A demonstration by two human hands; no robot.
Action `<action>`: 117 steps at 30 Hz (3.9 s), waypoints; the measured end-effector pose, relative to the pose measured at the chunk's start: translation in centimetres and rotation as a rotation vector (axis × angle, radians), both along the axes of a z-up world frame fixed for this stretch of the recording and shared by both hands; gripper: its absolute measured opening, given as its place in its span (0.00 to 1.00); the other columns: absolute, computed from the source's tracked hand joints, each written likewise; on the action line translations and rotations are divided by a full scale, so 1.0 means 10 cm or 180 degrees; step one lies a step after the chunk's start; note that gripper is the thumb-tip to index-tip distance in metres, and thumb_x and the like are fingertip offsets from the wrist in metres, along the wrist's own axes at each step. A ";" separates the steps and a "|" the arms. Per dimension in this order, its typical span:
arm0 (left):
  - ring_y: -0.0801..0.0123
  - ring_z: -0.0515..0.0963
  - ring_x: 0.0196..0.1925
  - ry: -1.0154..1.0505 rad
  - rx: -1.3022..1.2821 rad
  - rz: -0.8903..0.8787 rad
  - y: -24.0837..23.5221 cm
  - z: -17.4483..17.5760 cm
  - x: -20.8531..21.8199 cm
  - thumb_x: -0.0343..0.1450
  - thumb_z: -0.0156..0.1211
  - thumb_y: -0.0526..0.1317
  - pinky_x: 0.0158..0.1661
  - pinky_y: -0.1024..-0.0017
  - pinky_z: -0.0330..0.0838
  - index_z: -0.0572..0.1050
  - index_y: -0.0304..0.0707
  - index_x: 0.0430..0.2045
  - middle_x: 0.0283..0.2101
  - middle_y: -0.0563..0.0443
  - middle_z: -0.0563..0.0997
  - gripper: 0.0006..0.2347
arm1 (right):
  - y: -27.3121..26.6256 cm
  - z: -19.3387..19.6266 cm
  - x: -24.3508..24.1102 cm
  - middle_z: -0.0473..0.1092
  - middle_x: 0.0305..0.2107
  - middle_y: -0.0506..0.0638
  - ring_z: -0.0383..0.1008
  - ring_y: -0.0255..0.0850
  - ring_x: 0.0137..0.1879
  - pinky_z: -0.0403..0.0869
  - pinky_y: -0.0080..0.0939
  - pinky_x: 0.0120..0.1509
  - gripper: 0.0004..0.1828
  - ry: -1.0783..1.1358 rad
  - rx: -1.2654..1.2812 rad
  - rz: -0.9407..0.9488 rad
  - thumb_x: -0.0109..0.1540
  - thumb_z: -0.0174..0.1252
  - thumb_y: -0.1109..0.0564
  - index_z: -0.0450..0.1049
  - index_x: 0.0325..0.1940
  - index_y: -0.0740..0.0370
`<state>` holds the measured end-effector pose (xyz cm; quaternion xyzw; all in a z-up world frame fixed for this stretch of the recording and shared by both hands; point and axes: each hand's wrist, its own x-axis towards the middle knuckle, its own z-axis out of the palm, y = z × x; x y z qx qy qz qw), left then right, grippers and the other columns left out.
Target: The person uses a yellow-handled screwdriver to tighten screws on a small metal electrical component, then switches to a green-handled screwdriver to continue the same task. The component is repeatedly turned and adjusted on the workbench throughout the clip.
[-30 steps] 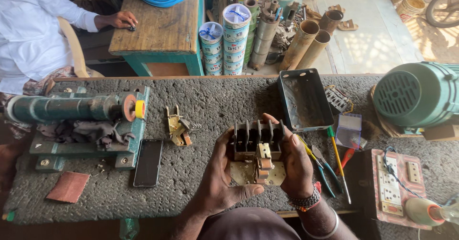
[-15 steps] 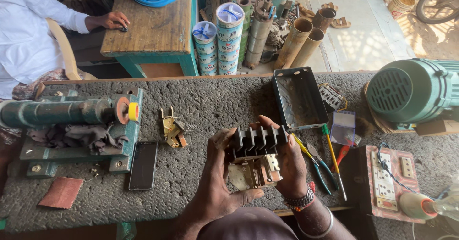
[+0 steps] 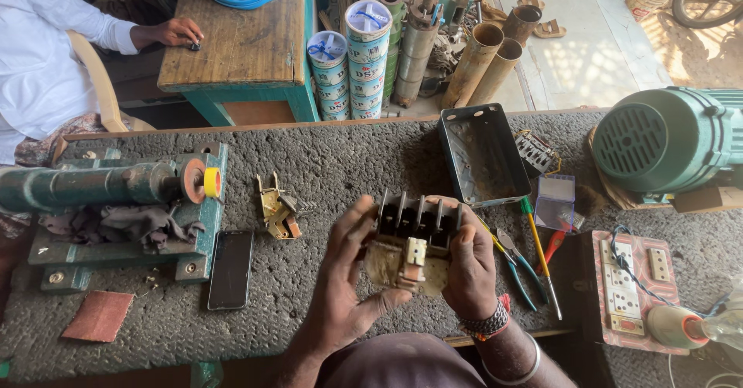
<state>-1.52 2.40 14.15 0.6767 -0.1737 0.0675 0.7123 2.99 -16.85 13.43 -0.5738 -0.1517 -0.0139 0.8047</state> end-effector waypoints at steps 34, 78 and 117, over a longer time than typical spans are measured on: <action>0.52 0.79 0.47 -0.0087 0.3445 0.1276 0.47 -1.45 0.85 0.70 0.64 0.55 0.47 0.58 0.74 0.79 0.39 0.42 0.43 0.41 0.81 0.19 | -1.82 -1.38 0.16 0.73 0.34 0.56 0.75 0.56 0.39 0.74 0.57 0.41 0.09 0.0398 -0.4849 -0.2583 0.59 0.67 0.52 0.78 0.36 0.58; 0.51 0.83 0.53 0.1642 -0.4066 0.0149 0.06 -0.36 0.22 0.73 0.60 0.35 0.45 0.66 0.85 0.75 0.36 0.35 0.44 0.39 0.82 0.03 | -0.61 0.14 -0.15 0.77 0.39 0.57 0.81 0.43 0.49 0.83 0.60 0.61 0.11 -0.1347 0.1098 -0.0849 0.80 0.58 0.54 0.64 0.56 0.61; 0.60 0.84 0.50 -0.1177 -0.1058 0.1019 0.15 0.43 0.35 0.81 0.57 0.37 0.55 0.58 0.86 0.59 0.40 0.56 0.46 0.42 0.81 0.14 | -0.32 0.16 -0.18 0.82 0.40 0.62 0.84 0.48 0.43 0.84 0.46 0.49 0.13 0.0733 -0.1834 0.0287 0.64 0.66 0.56 0.84 0.46 0.70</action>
